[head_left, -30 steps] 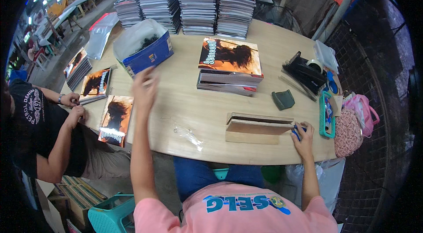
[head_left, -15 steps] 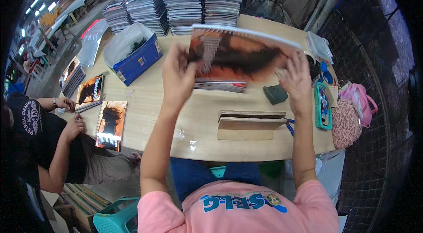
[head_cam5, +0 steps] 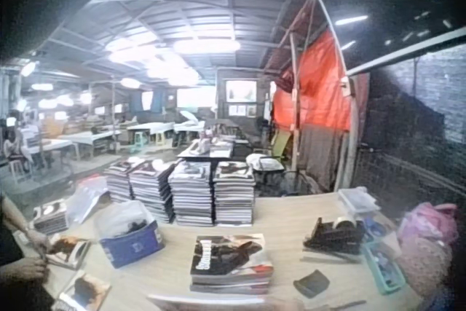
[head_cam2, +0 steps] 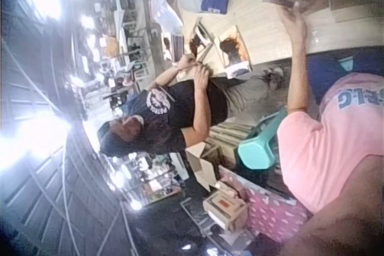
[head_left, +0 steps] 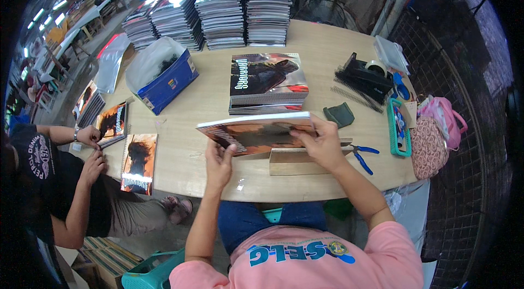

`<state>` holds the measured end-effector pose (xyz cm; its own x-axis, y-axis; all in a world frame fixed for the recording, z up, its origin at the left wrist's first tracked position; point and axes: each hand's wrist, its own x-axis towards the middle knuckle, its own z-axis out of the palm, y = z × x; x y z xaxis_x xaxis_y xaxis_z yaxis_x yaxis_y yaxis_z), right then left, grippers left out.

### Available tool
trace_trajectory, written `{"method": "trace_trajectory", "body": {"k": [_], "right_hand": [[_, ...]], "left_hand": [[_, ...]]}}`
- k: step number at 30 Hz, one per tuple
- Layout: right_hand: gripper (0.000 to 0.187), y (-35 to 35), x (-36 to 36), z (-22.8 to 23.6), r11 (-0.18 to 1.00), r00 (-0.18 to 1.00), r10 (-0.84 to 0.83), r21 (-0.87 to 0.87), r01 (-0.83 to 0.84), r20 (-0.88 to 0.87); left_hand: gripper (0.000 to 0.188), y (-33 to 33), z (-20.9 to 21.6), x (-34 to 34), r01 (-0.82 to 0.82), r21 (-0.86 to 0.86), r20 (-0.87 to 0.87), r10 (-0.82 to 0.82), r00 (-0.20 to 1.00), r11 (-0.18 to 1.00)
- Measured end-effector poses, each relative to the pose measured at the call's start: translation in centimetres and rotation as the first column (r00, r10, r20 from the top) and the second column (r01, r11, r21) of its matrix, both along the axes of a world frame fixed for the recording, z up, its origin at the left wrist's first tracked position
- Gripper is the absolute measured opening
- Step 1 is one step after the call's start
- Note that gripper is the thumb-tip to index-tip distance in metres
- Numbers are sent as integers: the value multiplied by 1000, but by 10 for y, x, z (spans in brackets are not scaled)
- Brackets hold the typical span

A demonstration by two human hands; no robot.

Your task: The person assembles booklets by placing covers on stacks of pages and inserting a spiral binder through pre-punched holes by hand, then uses a blue tool to crimp the ends of the binder.

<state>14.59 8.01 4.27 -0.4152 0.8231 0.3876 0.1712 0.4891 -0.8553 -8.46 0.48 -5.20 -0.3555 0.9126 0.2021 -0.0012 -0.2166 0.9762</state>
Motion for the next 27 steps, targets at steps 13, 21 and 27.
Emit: {"method": "trace_trajectory", "body": {"k": [13,21,27], "right_hand": [[58,33,104,-101,886,897,-11,-420,-196,-443],[14,206,132,-97,780,404,-624,565,269,669],[12,194,170,-54,727,496,-622,682,80,605]], "left_hand": [[66,3,-22,66,41,-53,-51,-43,998,998],[81,1,20,79,-280,357,-518,438,734,891],[53,12,96,125,178,311,-885,217,412,934]]}}
